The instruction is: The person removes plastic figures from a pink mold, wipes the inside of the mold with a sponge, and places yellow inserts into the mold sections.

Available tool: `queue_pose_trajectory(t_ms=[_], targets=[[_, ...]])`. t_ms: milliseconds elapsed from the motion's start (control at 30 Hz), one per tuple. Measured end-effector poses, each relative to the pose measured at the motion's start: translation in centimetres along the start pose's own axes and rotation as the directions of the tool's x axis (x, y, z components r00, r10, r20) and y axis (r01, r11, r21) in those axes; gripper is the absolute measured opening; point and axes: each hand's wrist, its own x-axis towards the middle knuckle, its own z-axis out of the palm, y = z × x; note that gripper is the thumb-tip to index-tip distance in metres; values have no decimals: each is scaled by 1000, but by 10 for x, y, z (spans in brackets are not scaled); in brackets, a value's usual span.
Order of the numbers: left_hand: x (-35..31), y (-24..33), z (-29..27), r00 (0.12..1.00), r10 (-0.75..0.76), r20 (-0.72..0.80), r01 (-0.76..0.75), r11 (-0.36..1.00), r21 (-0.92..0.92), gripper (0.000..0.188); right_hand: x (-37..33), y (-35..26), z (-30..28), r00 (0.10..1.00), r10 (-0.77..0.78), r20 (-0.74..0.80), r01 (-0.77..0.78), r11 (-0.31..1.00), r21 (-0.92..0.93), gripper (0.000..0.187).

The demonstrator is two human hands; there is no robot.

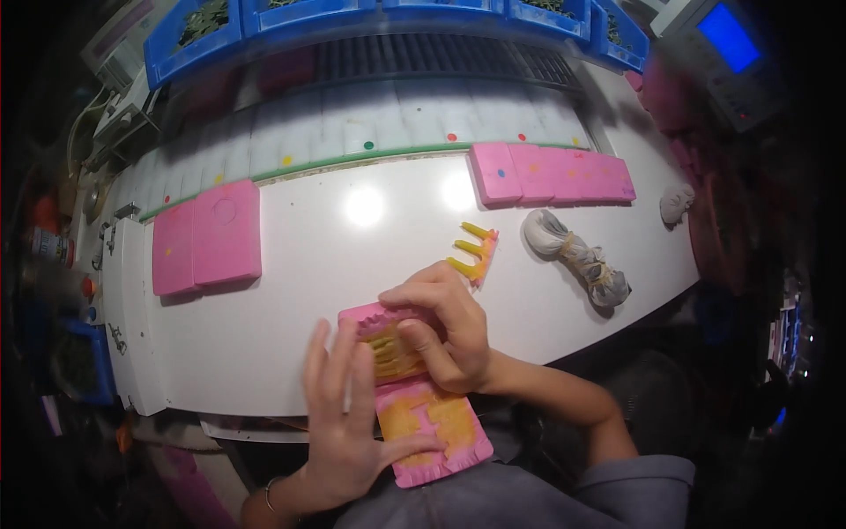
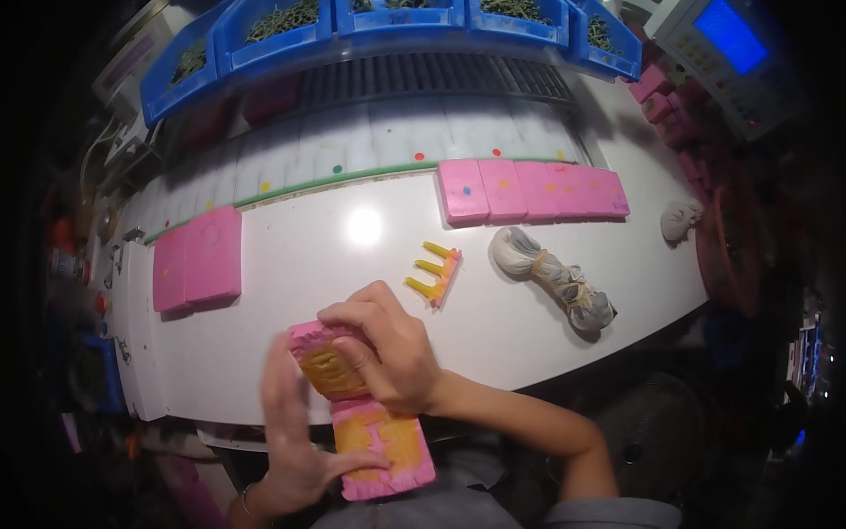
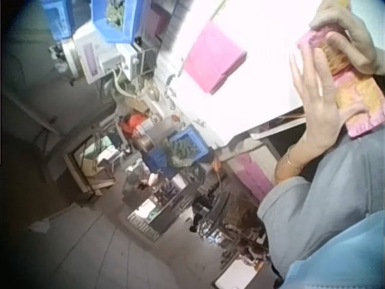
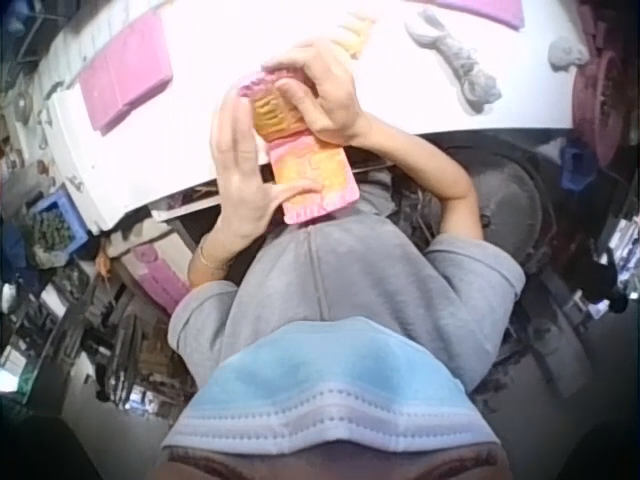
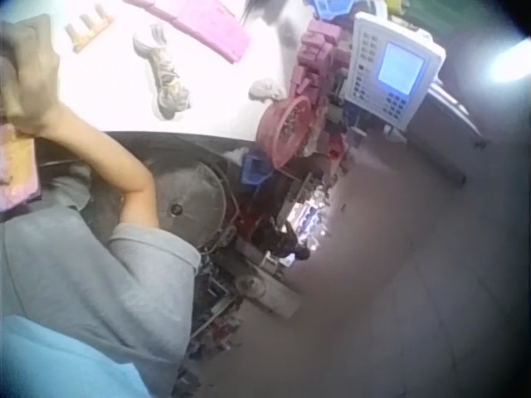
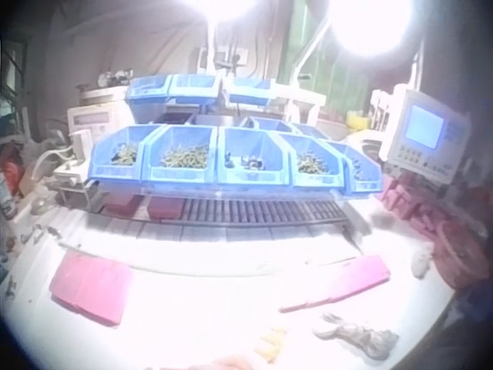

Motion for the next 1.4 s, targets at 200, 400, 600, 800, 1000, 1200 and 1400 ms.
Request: queue_pose_trajectory(t_ms=[200,400,600,800,1000,1200,1400], targets=[[-25,-4,18,991,-55,120,65,995,-76,116,10,-17,-29,910,414,-18,-413,910,29,48],[-8,-7,17,991,-37,131,55,989,-134,115,-3,8,-56,868,467,-169,-446,584,-678,51],[14,-10,11,975,-73,210,125,962,-244,119,6,0,-53,802,569,-184,-597,749,-287,30],[29,-13,8,957,-124,263,213,914,-346,125,-6,-21,-57,906,406,-124,-415,908,-59,44],[32,-12,9,942,-174,287,270,901,-339,133,-26,-19,-30,899,430,-88,-434,900,-41,43],[32,-13,8,945,-142,296,247,901,-357,127,-20,-16,-32,812,583,-22,-580,811,75,39],[31,-14,9,960,-78,269,153,950,-271,109,-28,-1,-21,883,466,-61,-465,885,38,41]])
